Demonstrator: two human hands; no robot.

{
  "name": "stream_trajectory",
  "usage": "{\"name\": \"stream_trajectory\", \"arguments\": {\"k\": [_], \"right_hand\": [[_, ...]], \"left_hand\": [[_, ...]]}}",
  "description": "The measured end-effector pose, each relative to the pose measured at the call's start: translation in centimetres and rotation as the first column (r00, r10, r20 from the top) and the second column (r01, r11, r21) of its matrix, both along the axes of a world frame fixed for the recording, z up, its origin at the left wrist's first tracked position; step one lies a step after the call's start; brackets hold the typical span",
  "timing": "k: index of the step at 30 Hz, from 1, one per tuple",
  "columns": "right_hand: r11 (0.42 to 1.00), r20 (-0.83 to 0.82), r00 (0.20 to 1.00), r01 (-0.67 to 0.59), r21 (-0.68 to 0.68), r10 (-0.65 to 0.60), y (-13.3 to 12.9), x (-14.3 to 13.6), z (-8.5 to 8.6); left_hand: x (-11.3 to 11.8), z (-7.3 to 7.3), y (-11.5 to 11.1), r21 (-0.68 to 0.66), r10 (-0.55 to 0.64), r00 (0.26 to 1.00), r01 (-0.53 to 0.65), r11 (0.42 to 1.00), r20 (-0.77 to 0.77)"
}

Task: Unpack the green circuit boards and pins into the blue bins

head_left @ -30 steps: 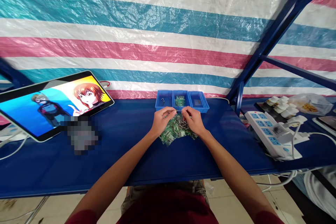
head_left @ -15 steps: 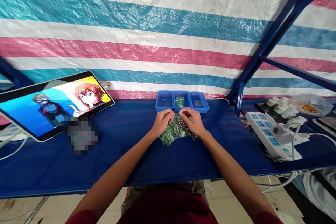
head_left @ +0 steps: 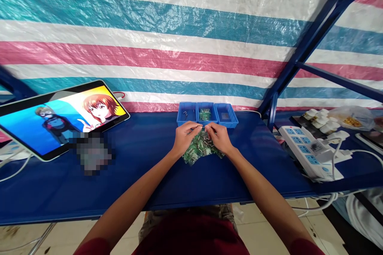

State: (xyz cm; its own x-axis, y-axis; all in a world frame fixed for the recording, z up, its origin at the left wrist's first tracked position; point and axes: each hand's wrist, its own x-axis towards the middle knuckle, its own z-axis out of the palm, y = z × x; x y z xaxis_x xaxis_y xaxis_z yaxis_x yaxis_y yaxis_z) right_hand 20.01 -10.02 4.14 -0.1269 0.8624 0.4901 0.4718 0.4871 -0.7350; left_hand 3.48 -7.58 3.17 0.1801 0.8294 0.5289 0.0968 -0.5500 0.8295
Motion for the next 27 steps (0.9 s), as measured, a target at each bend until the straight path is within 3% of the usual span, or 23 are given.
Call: {"name": "stream_trajectory", "arguments": {"k": [8, 15, 20, 27], "right_hand": [[0.995, -0.076, 0.992, 0.098, -0.016, -0.099, 0.01, -0.04, 0.09], [0.993, -0.091, 0.988, 0.119, -0.025, -0.121, 0.12, 0.07, -0.17], [0.992, -0.083, 0.989, 0.120, -0.022, -0.122, 0.04, 0.06, -0.04], [0.993, -0.090, 0.989, 0.114, -0.002, -0.114, -0.19, 0.09, 0.27]], "left_hand": [[0.00, 0.44, -0.58, -0.122, 0.001, 0.999, 0.004, 0.993, 0.037], [-0.08, 0.46, -0.81, -0.139, -0.081, 0.997, 0.082, 0.987, 0.017], [-0.23, 0.78, -0.75, -0.076, -0.072, 0.994, 0.066, 0.995, -0.084], [-0.49, 0.60, -0.22, 0.122, 0.072, 0.975, -0.047, 0.991, -0.211]]}}
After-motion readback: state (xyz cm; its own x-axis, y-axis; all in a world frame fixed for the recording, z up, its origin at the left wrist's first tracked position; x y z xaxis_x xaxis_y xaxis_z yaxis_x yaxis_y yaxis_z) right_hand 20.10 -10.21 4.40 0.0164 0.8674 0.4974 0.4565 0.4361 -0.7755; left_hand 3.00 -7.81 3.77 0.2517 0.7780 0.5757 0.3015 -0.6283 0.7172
